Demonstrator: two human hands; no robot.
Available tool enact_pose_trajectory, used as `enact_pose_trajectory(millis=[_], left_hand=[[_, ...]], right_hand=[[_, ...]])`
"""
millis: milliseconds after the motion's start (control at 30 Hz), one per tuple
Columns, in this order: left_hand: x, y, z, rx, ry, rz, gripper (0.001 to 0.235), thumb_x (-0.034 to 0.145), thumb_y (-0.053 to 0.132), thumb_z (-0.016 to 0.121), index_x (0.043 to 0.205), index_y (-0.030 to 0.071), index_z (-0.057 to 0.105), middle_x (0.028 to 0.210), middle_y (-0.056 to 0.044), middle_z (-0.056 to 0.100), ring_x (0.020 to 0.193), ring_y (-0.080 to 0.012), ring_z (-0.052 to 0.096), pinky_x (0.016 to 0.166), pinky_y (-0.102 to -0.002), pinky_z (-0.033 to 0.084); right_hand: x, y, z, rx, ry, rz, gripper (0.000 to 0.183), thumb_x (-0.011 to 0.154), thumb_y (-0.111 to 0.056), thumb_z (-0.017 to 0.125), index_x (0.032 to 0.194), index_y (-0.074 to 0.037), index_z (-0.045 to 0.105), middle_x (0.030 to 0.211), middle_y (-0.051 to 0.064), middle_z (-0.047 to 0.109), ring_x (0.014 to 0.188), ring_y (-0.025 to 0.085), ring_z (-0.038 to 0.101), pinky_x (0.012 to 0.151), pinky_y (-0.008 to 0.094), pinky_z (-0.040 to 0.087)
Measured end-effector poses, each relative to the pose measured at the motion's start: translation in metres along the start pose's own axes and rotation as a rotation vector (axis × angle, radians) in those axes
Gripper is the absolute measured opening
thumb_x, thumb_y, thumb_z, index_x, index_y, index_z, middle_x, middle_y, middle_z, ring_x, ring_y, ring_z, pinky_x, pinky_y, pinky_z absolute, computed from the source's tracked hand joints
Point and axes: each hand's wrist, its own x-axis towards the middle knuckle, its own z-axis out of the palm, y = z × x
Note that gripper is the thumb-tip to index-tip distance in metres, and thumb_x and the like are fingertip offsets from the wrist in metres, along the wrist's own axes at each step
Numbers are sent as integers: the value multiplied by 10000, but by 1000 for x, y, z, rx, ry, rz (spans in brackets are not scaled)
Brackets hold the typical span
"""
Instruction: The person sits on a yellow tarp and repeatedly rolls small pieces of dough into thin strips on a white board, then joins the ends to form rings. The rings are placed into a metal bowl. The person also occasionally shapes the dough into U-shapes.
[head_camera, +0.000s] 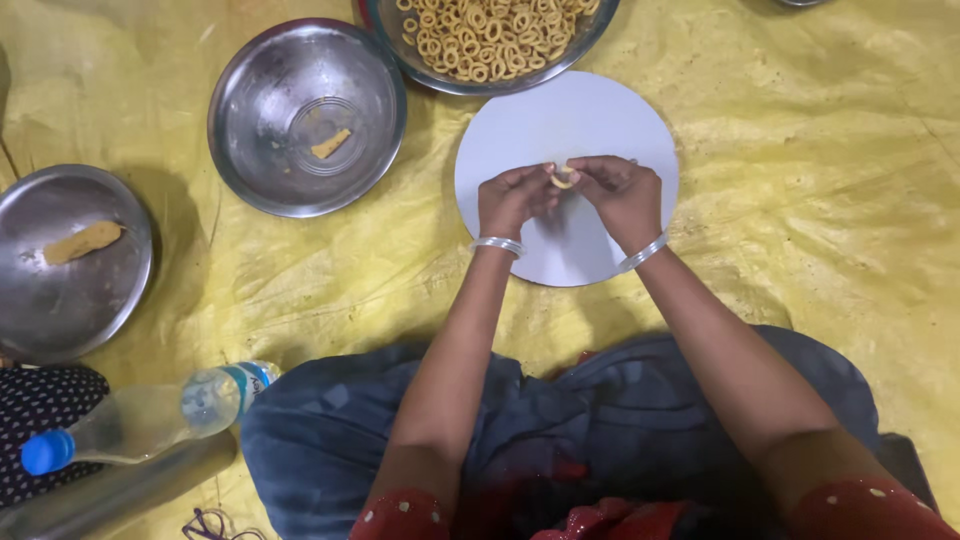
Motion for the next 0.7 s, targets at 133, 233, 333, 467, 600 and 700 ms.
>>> enact_pose_trajectory(millis=[133,233,333,467,600,700], left_hand=[[4,3,-6,115,-30,-4,338,818,162,847,971,-128,763,828,-179,779,681,-185,757,620,-274,644],[5,7,-7,173,-79,4,331,809,152,858,966,-125,766,813,-175,779,677,-174,756,607,-255,628],[2,12,-8,209,-131,-2,318,799,147,857,946,-122,775,814,-163,784,693,-167,764,607,-242,620],[0,17,-8,241,-176,-57,303,774,137,869,936,-100,773,850,-143,797,731,-160,779,619,-228,611],[2,19,-9,243,-199,-60,368,755,112,883,1025,-73,715,909,-137,788,779,-187,786,649,-263,630],[4,20,-12,190,-253,-123,490,751,90,879,1156,-40,636,967,-141,780,865,-202,777,726,-308,655]], right_hand=[[-1,-13,-4,-241,-40,-175,126,911,-106,808,1031,-72,799,978,68,777,865,138,758,763,274,598],[-2,-21,-6,-328,-71,-292,117,910,-94,804,1028,-96,803,972,74,761,853,177,749,751,287,604],[-3,-25,-5,-371,-81,-330,130,906,-67,789,1032,-95,804,982,79,760,847,188,741,753,294,607],[-4,-24,-3,-342,-79,-339,143,903,-51,784,1040,-91,795,999,83,761,853,187,741,751,292,608],[-4,-20,-3,-359,-90,-334,203,887,-36,779,1081,-97,795,996,87,760,841,192,731,761,298,594],[-2,-18,-4,-388,-131,-339,254,886,-18,768,1124,-100,797,994,85,765,835,202,717,775,318,567]])
